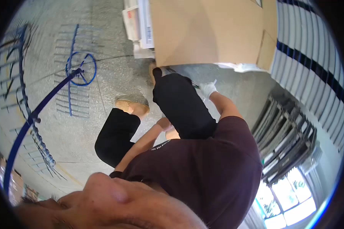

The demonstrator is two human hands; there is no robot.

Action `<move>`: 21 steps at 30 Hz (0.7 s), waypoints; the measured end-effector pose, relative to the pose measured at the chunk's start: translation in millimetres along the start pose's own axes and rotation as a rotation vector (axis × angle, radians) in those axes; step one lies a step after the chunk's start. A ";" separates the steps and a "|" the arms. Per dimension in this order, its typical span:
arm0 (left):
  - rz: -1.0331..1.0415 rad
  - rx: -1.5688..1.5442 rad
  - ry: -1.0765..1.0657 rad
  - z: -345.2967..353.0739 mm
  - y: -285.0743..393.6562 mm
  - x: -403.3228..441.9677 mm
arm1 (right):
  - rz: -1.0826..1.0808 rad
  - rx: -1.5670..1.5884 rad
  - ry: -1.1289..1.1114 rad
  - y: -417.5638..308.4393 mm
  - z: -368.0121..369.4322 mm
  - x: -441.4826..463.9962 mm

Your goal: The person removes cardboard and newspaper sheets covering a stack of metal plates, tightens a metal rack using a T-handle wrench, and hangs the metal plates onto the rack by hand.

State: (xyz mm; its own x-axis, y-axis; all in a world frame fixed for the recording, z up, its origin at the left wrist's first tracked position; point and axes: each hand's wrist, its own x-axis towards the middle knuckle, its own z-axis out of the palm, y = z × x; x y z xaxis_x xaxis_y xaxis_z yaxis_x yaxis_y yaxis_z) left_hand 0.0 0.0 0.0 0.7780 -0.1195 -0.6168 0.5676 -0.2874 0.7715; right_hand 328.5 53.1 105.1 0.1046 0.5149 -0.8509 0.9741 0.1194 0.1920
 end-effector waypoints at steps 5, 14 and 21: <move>0.089 -0.325 -0.557 -60.7 -20.7 -38.8 | -0.032 0.231 -0.319 4.1 101.4 87.2; -0.024 0.133 0.492 -63.5 -95.4 -48.7 | 0.000 0.184 -0.162 3.3 116.4 93.8; -0.170 -0.330 1.844 -195.8 4.5 -271.1 | 0.052 0.301 -0.094 7.8 78.4 100.1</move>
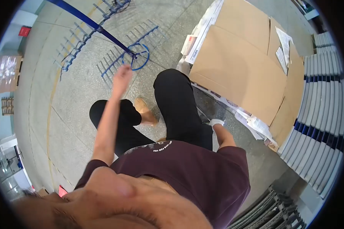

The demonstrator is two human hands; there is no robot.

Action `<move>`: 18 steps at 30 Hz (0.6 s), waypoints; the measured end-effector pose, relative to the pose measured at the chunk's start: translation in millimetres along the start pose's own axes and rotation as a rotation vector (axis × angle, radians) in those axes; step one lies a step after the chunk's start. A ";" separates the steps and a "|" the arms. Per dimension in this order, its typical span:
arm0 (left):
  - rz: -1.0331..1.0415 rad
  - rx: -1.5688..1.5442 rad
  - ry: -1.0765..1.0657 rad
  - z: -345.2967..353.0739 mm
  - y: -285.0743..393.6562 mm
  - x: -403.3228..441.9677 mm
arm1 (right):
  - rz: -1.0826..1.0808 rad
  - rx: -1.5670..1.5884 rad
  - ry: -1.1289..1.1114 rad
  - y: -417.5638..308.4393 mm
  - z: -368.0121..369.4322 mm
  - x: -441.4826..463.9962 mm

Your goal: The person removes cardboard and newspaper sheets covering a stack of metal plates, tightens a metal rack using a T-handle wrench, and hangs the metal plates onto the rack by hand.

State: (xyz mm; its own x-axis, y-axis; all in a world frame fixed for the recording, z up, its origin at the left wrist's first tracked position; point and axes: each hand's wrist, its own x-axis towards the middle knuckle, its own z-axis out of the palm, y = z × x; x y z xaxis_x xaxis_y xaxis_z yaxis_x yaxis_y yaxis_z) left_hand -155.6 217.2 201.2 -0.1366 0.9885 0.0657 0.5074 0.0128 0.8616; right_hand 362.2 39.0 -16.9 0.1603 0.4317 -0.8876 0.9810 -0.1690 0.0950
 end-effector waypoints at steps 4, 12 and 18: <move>0.271 0.032 0.495 -111.0 83.1 84.1 | 0.067 0.109 0.077 20.6 45.6 44.7; 0.086 -0.402 0.279 -174.9 84.0 258.0 | -0.061 0.284 0.113 7.1 47.5 10.3; -0.082 -0.278 0.441 -146.4 42.8 299.9 | -0.200 0.456 0.654 -5.9 7.4 -33.9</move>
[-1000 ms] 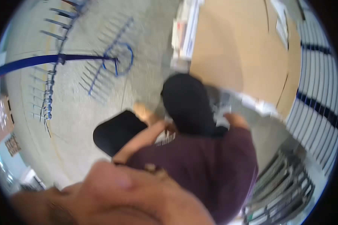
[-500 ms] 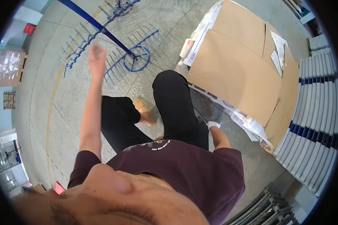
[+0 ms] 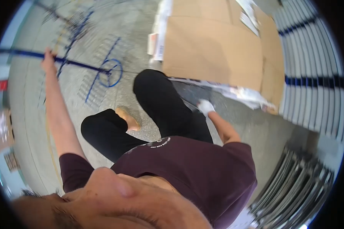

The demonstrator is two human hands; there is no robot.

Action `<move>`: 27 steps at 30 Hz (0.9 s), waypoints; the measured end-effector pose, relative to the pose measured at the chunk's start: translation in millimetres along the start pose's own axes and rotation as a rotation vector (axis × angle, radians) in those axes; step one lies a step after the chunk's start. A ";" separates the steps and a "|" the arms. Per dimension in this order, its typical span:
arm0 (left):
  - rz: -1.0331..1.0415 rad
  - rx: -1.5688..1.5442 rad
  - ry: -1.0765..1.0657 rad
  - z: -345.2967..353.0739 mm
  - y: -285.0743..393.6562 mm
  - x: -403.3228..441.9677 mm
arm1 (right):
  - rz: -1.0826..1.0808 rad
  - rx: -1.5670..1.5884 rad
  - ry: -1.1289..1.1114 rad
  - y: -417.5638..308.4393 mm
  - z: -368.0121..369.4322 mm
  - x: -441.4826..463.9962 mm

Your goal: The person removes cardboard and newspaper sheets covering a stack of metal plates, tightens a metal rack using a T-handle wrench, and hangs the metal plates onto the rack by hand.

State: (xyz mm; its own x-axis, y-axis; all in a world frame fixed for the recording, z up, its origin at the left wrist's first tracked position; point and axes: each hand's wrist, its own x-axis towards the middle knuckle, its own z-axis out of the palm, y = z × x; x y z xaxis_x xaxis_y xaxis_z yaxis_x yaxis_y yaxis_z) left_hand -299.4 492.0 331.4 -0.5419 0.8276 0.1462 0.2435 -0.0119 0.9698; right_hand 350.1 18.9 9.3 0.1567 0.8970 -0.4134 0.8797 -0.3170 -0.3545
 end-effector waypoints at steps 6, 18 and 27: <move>0.050 -0.164 -0.217 -9.6 0.2 13.1 | 0.062 0.297 0.221 -110.1 -117.7 -9.5; 0.004 -0.162 -0.355 -31.0 68.2 -47.4 | 0.362 2.271 -0.105 -114.8 -142.3 86.0; -0.018 -0.152 -0.433 -18.8 83.1 -74.8 | -0.166 1.291 0.772 -176.7 -356.0 -8.8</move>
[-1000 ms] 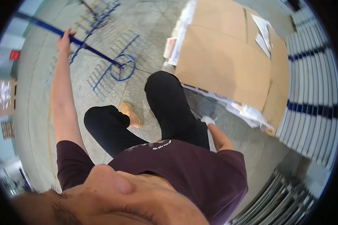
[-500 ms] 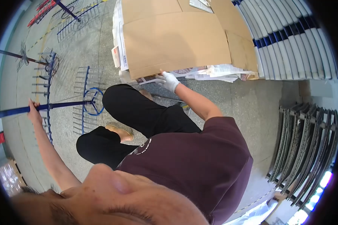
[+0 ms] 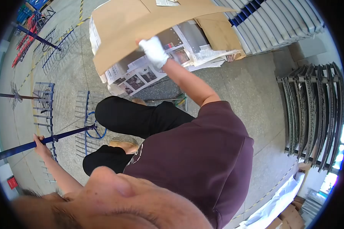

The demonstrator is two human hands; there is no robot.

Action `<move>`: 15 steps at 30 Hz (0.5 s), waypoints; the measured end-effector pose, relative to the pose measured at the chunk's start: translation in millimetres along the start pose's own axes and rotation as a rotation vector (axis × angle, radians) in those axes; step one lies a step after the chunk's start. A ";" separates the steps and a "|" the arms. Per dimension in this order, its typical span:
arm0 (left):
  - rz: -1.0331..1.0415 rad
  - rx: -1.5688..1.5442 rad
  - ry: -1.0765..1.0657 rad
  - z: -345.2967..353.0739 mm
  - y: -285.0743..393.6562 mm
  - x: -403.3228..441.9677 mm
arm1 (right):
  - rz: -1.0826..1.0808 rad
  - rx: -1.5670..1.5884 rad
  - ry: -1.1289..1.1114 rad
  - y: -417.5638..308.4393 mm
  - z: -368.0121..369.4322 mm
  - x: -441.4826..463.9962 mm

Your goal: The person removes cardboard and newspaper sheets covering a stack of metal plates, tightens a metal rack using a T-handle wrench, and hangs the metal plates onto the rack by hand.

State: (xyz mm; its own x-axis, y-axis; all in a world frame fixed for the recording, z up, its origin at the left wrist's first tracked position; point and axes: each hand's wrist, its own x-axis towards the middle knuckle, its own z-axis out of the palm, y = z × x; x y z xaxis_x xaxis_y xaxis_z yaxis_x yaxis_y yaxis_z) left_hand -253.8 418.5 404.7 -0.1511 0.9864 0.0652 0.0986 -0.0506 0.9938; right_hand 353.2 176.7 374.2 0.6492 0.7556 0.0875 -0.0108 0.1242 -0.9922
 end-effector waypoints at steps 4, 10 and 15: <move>-0.042 0.000 0.076 -5.1 -6.3 8.7 | -0.268 -0.226 0.119 -53.3 -55.7 12.9; 0.190 0.265 0.410 24.4 8.0 -26.6 | -0.190 -0.040 0.214 -106.0 -134.0 7.9; 0.704 0.568 0.677 137.6 28.5 -141.3 | -0.066 0.359 -0.036 -28.0 -125.5 62.4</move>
State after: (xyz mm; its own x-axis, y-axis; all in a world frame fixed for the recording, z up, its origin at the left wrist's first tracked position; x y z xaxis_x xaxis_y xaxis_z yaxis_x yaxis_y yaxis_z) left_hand -94.3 299.2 411.5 -0.3698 0.4697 0.8016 0.7792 -0.3131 0.5430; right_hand 489.5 139.7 396.3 0.6306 0.7595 0.1598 -0.2404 0.3869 -0.8902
